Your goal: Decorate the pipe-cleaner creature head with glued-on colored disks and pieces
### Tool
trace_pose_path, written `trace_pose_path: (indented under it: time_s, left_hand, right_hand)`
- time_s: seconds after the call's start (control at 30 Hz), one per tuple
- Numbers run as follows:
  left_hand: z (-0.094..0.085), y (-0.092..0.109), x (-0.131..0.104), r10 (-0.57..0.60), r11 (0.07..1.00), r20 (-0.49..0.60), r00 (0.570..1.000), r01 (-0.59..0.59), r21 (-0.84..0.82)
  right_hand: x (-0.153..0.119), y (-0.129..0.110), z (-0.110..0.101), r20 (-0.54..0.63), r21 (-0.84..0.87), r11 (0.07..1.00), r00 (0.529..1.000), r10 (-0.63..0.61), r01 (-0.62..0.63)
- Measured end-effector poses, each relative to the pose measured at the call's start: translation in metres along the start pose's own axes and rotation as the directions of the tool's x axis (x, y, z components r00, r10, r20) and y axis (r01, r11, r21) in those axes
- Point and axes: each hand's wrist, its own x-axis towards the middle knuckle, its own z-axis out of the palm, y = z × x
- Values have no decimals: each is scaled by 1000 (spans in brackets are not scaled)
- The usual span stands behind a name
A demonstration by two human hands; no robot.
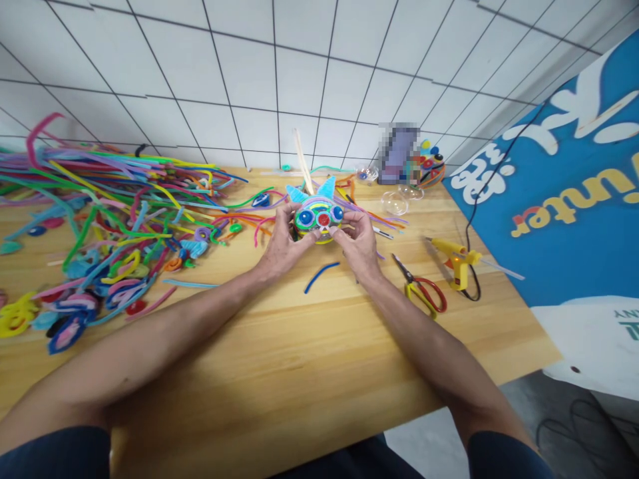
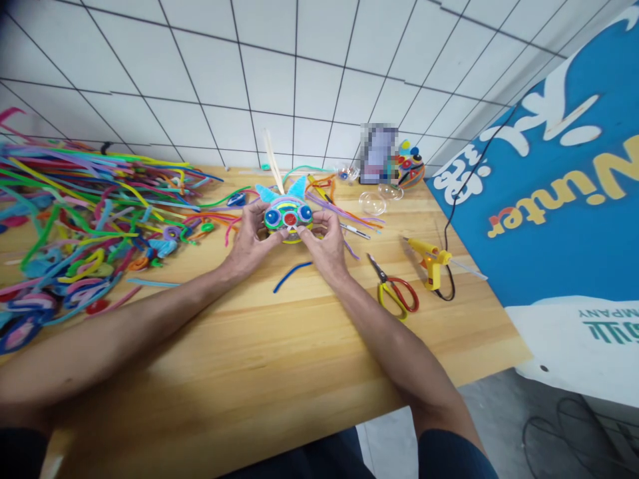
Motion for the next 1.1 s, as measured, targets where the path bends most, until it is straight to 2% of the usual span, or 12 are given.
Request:
trace_pose_path:
  time_s: [0.57, 0.87, 1.1]
  left_hand:
    - [1, 2, -2, 22, 999, -8, 1000, -22, 33]
    - [-2, -1, -3, 52, 997, 11, 999, -53, 55]
    - [2, -6, -4, 28, 997, -29, 999, -30, -66]
  right_hand:
    - [-6, -1, 7, -70, -64, 995, 995, -78, 74]
    - [-11, 1, 5, -38, -95, 989, 993, -115, 111]
    - [-13, 4, 4, 49, -20, 997, 996, -80, 81]
